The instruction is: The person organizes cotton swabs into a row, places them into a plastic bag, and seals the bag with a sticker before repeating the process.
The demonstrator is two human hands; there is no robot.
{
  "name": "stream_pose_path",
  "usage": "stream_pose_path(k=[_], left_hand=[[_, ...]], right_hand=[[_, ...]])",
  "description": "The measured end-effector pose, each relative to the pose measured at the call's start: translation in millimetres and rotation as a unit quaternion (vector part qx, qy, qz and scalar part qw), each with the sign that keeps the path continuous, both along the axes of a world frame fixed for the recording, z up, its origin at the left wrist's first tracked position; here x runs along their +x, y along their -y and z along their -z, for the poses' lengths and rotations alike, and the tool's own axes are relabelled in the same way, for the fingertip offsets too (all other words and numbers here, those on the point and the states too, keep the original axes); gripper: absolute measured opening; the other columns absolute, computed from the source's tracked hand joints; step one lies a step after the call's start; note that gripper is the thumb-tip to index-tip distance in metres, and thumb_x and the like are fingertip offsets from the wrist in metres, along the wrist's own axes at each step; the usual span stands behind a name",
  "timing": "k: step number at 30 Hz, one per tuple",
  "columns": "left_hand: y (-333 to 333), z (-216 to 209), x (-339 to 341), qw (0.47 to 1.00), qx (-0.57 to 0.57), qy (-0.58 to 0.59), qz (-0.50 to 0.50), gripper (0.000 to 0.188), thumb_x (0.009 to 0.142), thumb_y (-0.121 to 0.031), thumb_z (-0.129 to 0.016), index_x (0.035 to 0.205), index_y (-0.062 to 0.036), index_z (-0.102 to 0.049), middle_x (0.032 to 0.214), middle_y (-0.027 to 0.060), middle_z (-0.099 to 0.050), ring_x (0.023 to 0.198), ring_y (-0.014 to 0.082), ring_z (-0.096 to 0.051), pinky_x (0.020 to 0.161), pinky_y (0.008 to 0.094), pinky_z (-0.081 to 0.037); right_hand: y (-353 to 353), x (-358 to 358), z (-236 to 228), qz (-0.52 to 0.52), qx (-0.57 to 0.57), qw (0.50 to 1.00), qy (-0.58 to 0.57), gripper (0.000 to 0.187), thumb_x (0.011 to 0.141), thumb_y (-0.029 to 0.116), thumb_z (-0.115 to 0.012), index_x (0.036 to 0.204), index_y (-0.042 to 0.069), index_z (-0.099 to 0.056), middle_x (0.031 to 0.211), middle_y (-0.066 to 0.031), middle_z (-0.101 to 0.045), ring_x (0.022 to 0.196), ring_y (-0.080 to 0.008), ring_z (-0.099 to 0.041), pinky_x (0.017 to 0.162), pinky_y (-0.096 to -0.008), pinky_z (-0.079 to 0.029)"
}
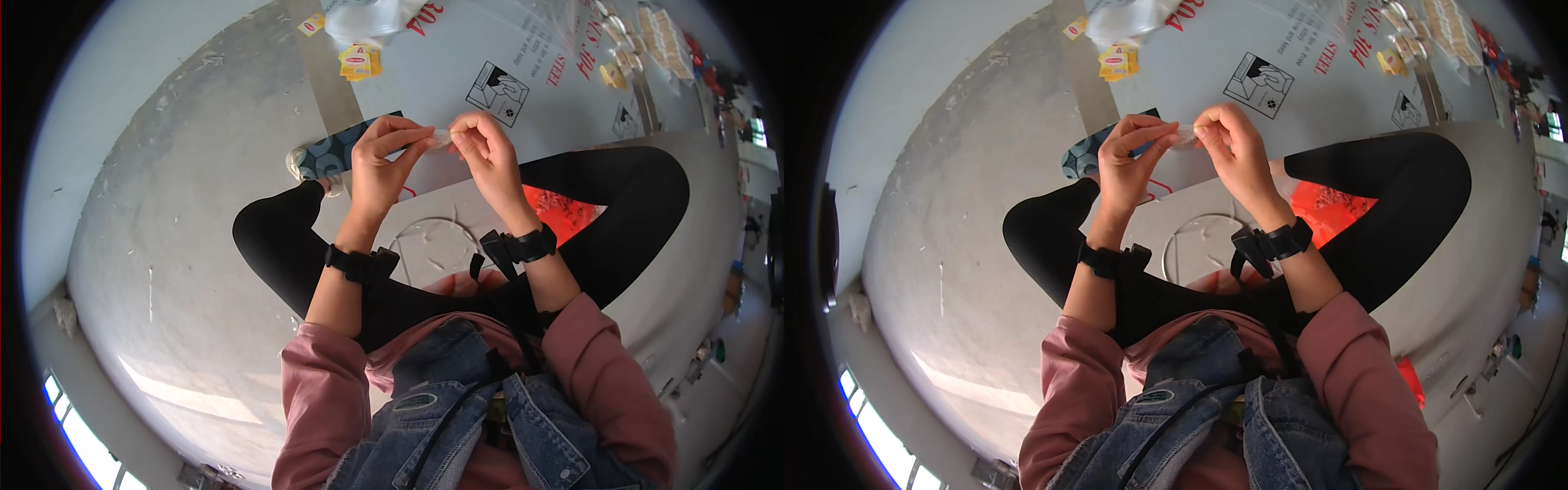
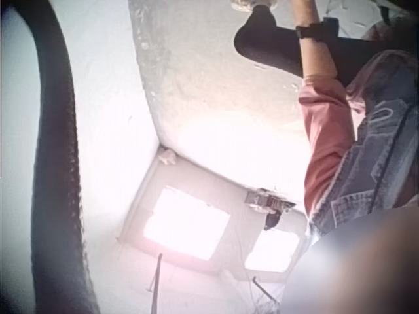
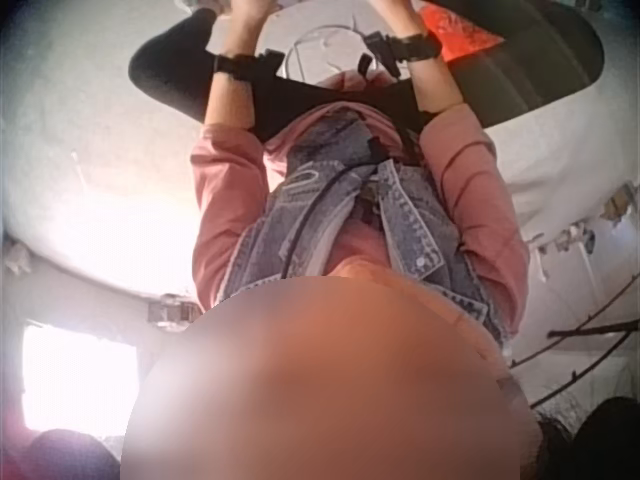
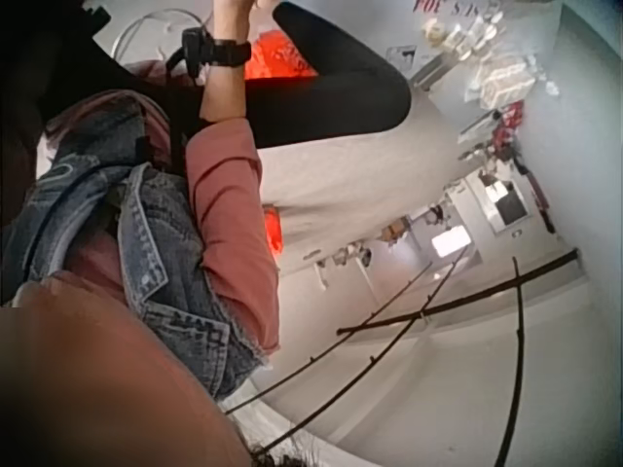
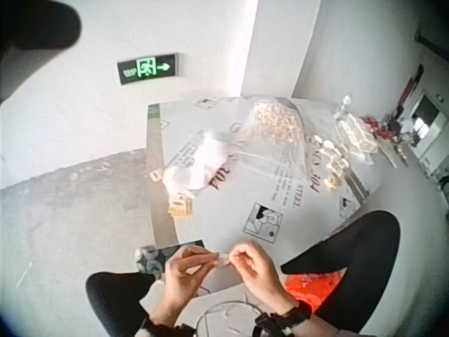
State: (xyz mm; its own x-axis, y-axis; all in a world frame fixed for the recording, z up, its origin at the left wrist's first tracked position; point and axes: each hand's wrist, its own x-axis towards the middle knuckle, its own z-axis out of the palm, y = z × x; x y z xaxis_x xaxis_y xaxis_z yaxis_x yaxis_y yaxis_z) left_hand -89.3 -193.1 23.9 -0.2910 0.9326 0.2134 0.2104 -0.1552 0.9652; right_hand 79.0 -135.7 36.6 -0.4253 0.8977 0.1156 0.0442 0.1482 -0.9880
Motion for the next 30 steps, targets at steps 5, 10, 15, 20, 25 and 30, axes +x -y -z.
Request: stream_pose_path(k=[5, 10, 15, 20, 25, 30], left_hand=[[-7, -1, 4, 0.997, 0.055, -0.057, 0.002, 0.019, 0.076, -0.002, -0.081, 0.094, -0.0057, -0.079, 0.088, 0.0065, -0.065, 0.081, 0.0198, -0.063, 0.070, 0.0306, -0.051], [-1, -10, 7, 0.981, 0.069, -0.179, -0.011, 0.015, 0.075, 0.001, -0.079, 0.090, -0.0012, -0.075, 0.085, 0.0086, -0.062, 0.080, 0.0247, -0.061, 0.071, 0.0345, -0.050], [-4, 1, 13, 0.981, 0.070, -0.177, -0.022, 0.016, 0.076, 0.005, -0.077, 0.091, -0.0004, -0.074, 0.087, 0.0095, -0.063, 0.081, 0.0248, -0.061, 0.072, 0.0343, -0.049], [0, -5, 18, 0.968, 0.094, -0.231, -0.024, 0.014, 0.079, 0.005, -0.075, 0.091, -0.0011, -0.070, 0.086, 0.0095, -0.059, 0.081, 0.0264, -0.059, 0.074, 0.0353, -0.049], [-3, 0, 15, 0.973, 0.052, -0.226, 0.001, 0.009, 0.082, 0.004, -0.073, 0.087, 0.0008, -0.066, 0.085, 0.0093, -0.057, 0.079, 0.0255, -0.058, 0.072, 0.0361, -0.048], [5, 1, 7, 0.975, 0.061, -0.215, -0.017, 0.009, 0.081, 0.004, -0.074, 0.090, 0.0005, -0.072, 0.087, 0.0096, -0.062, 0.081, 0.0254, -0.061, 0.074, 0.0342, -0.050]], right_hand=[[-3, 1, -13, 0.008, 0.173, 0.979, 0.110, 0.010, 0.085, -0.007, -0.066, 0.090, 0.001, -0.062, 0.089, -0.0082, -0.057, 0.074, -0.0193, -0.058, 0.064, -0.0298, -0.047], [3, -5, -11, 0.043, 0.180, 0.975, 0.123, 0.012, 0.081, -0.004, -0.066, 0.084, 0.004, -0.059, 0.089, -0.0103, -0.057, 0.075, -0.0326, -0.060, 0.064, -0.0393, -0.048], [-8, 8, -14, 0.017, 0.185, 0.966, 0.180, 0.013, 0.081, -0.003, -0.069, 0.088, 0.004, -0.061, 0.089, -0.0091, -0.060, 0.076, -0.0285, -0.062, 0.065, -0.0368, -0.049], [-4, 14, -19, 0.011, 0.286, 0.941, 0.182, 0.012, 0.082, -0.001, -0.065, 0.088, 0.004, -0.056, 0.089, -0.0102, -0.058, 0.078, -0.0335, -0.062, 0.063, -0.0430, -0.048], [-1, 14, -13, 0.008, 0.326, 0.910, 0.256, 0.012, 0.076, 0.000, -0.065, 0.083, 0.003, -0.055, 0.090, -0.0104, -0.056, 0.071, -0.0336, -0.062, 0.062, -0.0443, -0.050], [-2, 10, -16, 0.002, 0.288, 0.935, 0.207, 0.013, 0.078, 0.001, -0.065, 0.085, 0.004, -0.055, 0.092, -0.0103, -0.056, 0.072, -0.0353, -0.062, 0.062, -0.0448, -0.049]])
